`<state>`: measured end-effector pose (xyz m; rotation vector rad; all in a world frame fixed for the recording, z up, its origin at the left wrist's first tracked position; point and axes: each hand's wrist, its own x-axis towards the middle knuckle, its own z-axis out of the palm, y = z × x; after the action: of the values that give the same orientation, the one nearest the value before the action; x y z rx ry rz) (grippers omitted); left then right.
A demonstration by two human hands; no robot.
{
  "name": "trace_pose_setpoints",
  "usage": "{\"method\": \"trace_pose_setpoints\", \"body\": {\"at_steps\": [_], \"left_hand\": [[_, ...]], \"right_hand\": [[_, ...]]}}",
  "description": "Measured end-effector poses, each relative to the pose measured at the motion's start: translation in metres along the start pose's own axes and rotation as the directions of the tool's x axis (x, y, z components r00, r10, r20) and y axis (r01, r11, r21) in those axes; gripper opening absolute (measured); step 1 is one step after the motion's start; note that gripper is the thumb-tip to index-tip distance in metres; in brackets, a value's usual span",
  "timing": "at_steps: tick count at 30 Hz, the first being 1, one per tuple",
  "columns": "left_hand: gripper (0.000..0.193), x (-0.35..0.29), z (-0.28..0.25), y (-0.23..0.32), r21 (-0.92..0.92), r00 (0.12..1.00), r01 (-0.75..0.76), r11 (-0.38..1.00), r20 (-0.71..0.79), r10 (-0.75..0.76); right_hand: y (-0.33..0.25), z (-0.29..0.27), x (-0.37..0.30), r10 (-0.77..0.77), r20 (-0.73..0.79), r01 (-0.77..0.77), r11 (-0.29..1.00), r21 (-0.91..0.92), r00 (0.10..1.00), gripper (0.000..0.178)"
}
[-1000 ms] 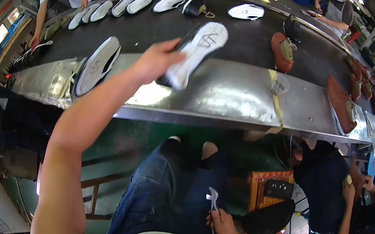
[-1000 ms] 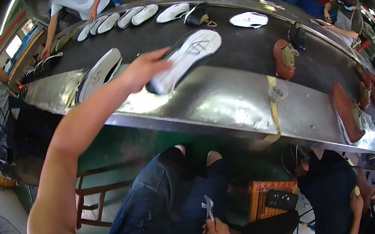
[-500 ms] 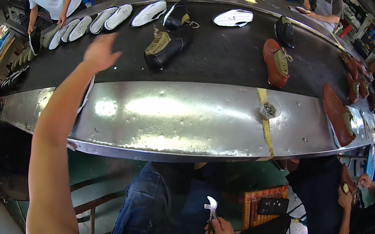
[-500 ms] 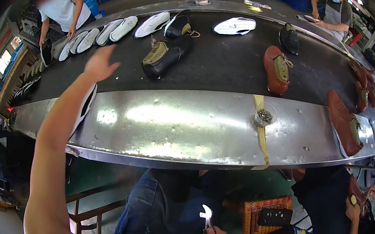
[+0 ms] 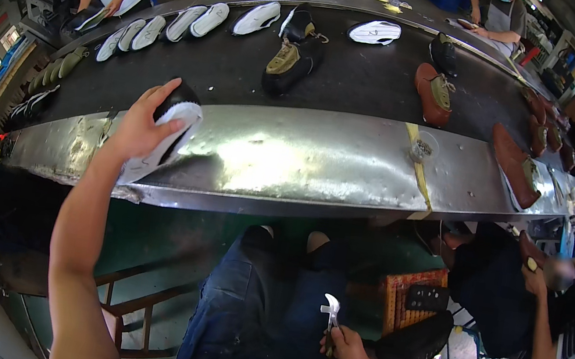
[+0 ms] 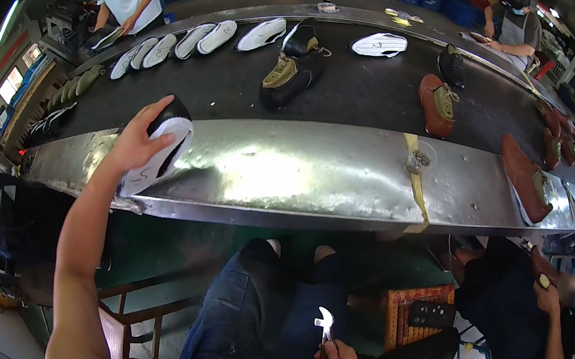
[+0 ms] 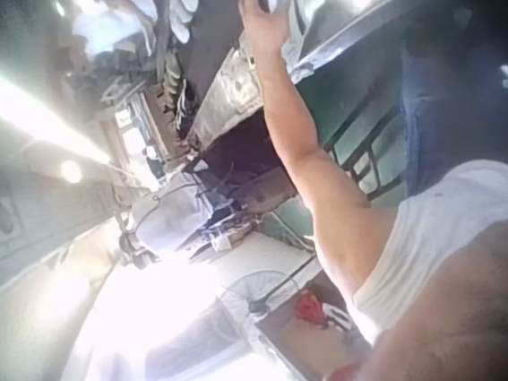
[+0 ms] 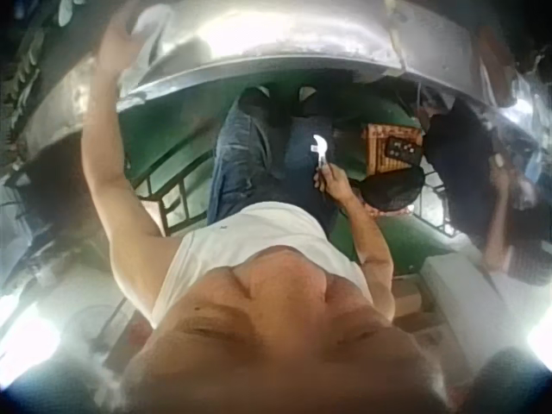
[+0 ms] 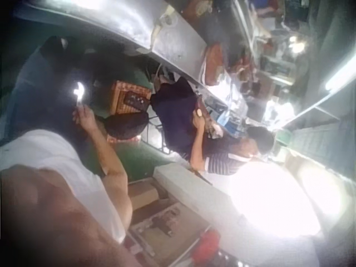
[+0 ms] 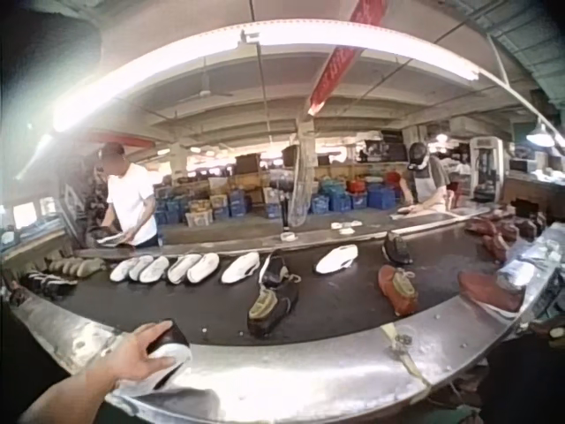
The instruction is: Using pliers to pull and secure the shoe upper onto the last at a shoe factory workstation.
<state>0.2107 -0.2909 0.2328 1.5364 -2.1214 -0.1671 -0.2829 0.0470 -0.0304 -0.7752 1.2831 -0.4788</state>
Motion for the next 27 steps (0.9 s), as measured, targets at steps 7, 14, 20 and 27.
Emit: {"method": "trace_pose_setpoints", "body": {"at_steps": [7,14,20,27], "left_hand": [[0.092,-0.164,0.023,0.122,-0.943,0.988,-0.076,0.324,-0.116,-0.105],[0.094,-0.279,0.197,0.161,-0.913,0.926,0.375,0.160,0.377,-0.020],[0.065,-0.275,0.202,0.165,-0.838,0.823,0.534,0.110,0.545,0.157],[0.058,-0.288,0.226,0.157,-0.801,0.872,0.444,0.401,0.489,0.011]], "right_hand": [[0.035,0.013,-0.032,0.025,-0.024,-0.024,0.999,0.035,0.999,0.031],[-0.033,0.038,-0.086,-0.257,-0.027,0.254,0.964,-0.080,0.966,0.028],[-0.070,0.065,-0.103,-0.244,0.117,0.270,0.835,-0.480,0.963,0.029],[-0.086,0.082,-0.075,-0.173,0.114,0.195,0.953,-0.230,0.978,0.027]]}}
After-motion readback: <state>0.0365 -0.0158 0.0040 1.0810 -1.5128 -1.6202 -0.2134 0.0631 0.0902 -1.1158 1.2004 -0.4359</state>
